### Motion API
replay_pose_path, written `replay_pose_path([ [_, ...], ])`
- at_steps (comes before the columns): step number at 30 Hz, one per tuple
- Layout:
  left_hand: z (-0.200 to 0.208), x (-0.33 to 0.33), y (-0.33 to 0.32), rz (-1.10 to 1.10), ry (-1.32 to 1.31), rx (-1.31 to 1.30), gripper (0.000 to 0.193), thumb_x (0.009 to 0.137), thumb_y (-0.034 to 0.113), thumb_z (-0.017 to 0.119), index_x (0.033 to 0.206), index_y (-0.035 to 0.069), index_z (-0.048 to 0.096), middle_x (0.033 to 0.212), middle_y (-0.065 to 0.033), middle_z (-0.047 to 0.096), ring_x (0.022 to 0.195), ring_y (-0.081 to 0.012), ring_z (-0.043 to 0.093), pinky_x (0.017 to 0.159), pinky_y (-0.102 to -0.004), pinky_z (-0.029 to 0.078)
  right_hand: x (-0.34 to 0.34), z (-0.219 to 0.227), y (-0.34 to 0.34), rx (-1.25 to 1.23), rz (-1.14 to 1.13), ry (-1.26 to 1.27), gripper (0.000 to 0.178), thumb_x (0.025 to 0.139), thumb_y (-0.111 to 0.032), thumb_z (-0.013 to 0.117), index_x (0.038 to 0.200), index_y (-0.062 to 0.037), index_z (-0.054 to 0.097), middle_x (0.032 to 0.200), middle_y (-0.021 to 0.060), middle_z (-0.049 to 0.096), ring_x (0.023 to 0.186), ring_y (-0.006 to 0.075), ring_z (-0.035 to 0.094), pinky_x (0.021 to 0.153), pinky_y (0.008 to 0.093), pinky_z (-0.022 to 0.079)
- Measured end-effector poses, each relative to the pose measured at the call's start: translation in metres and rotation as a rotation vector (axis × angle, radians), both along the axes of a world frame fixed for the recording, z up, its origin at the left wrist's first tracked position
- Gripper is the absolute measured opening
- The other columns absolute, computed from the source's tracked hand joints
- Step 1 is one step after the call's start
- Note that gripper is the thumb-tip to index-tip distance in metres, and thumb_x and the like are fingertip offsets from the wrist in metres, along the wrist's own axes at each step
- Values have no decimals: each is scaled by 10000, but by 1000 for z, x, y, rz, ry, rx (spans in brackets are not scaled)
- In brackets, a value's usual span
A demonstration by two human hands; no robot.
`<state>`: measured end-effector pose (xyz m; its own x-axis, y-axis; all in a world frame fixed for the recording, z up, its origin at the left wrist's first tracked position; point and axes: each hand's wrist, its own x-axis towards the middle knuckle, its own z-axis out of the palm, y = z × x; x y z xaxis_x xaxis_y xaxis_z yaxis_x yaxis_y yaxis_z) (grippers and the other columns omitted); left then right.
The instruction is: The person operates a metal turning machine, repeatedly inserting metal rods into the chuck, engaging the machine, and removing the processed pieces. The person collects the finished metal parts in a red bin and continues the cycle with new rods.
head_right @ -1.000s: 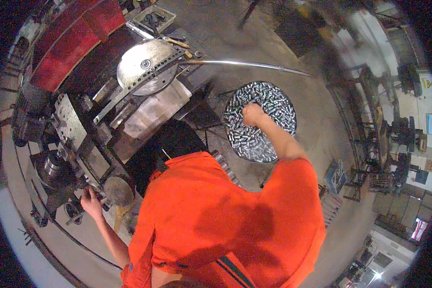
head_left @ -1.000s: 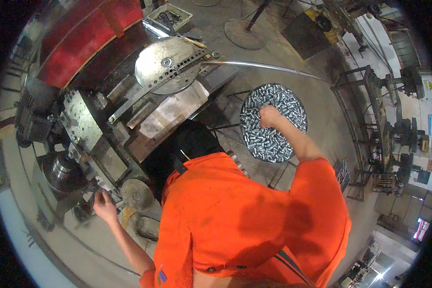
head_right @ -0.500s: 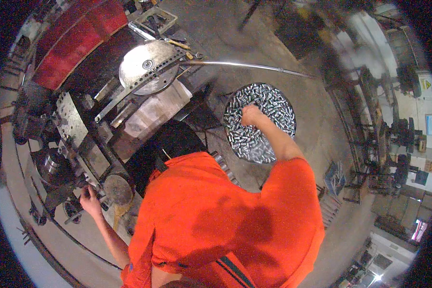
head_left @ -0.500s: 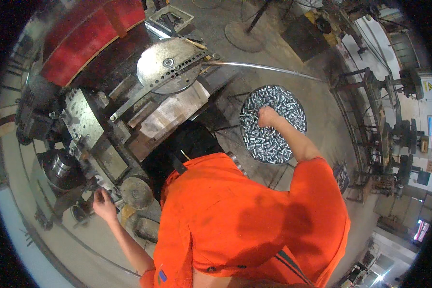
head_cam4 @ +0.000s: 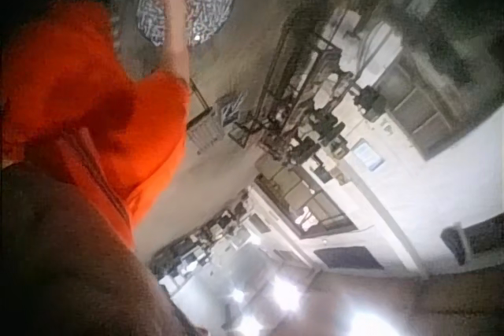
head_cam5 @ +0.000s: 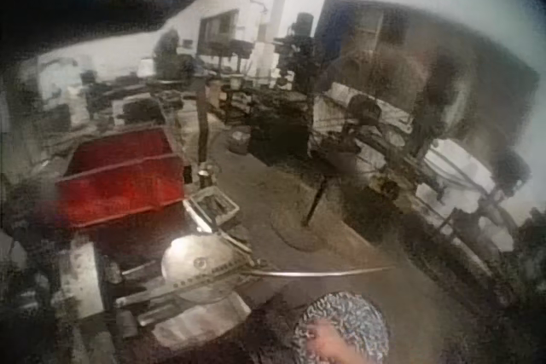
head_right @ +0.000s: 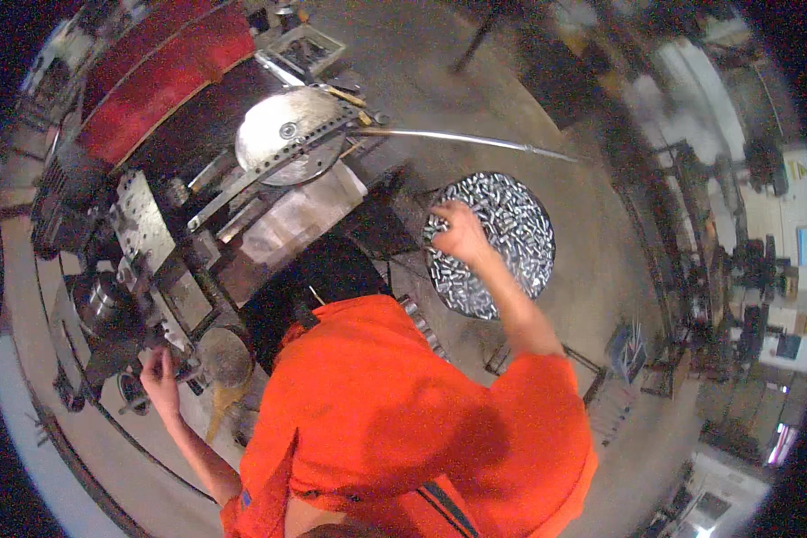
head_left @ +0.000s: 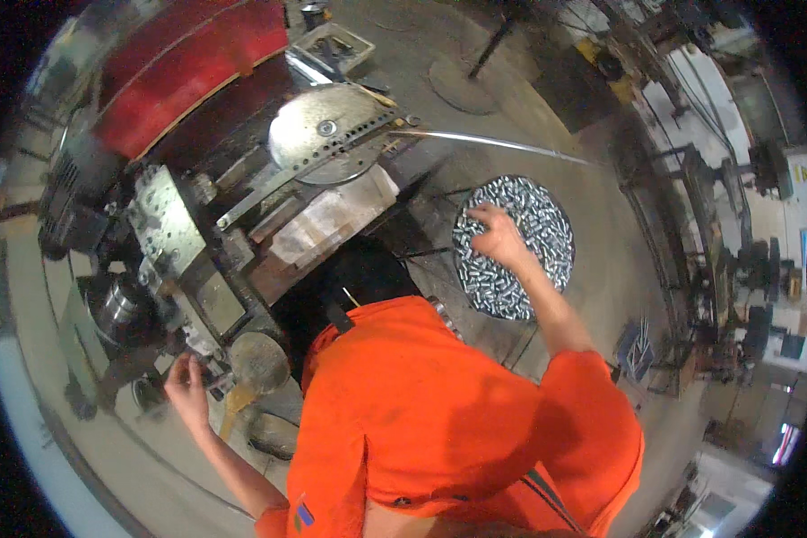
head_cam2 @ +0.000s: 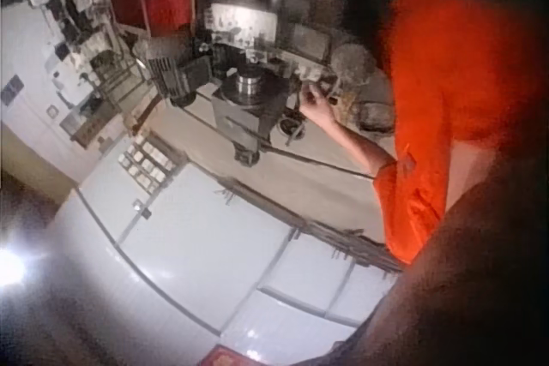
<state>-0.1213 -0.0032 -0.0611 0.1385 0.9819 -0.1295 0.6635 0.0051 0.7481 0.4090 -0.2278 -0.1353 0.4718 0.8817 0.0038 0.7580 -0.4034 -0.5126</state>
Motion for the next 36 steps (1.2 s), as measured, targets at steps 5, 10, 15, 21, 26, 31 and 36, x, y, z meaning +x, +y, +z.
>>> replay_pose_path([
  [5,64,90,-9,136,-360,-27,221,841,161,558,923,-40,602,736,-68,620,661,-133,592,641,-254,461,-97,75,77,358,505,250,563,513,-143,595,1064,-30,567,1109,181,504,1020,344,491,869,378,416],
  [10,53,145,-18,-338,-718,-394,415,928,326,407,849,-35,596,697,-102,627,655,-162,611,632,-266,486,-178,125,141,600,1001,388,591,543,-227,584,1093,-14,545,1112,203,484,972,361,489,830,418,397],
  [15,38,141,-33,-240,-1190,-669,415,910,356,435,818,-20,584,660,-93,604,594,-178,607,580,-270,496,-202,139,156,557,1132,343,603,552,-263,576,1101,-17,542,1127,196,476,984,353,475,834,420,383],
  [21,42,132,-35,-137,-860,-236,273,845,263,581,755,6,594,617,-17,558,540,-76,523,485,-221,416,-220,132,160,539,1127,257,511,526,-194,590,1004,-14,573,1097,196,485,935,357,494,804,409,419],
  [26,51,128,-27,-127,-560,-55,285,796,264,639,671,12,588,560,5,544,503,-52,469,449,-222,365,-228,138,168,486,1139,163,414,540,-151,586,937,-34,592,1049,187,506,899,349,504,777,399,437],
  [31,62,110,-23,-105,-301,129,316,761,289,650,686,-14,604,543,-58,544,510,-99,491,469,-282,400,-242,153,192,458,1270,183,326,541,-95,574,859,-39,620,948,128,562,829,305,523,726,368,452],
  [36,67,57,-13,-193,-434,46,251,789,239,623,873,4,597,588,-48,573,541,-93,538,490,-262,421,-269,170,227,377,1424,83,343,518,-119,612,853,-49,637,1014,139,567,825,307,535,721,376,465],
])
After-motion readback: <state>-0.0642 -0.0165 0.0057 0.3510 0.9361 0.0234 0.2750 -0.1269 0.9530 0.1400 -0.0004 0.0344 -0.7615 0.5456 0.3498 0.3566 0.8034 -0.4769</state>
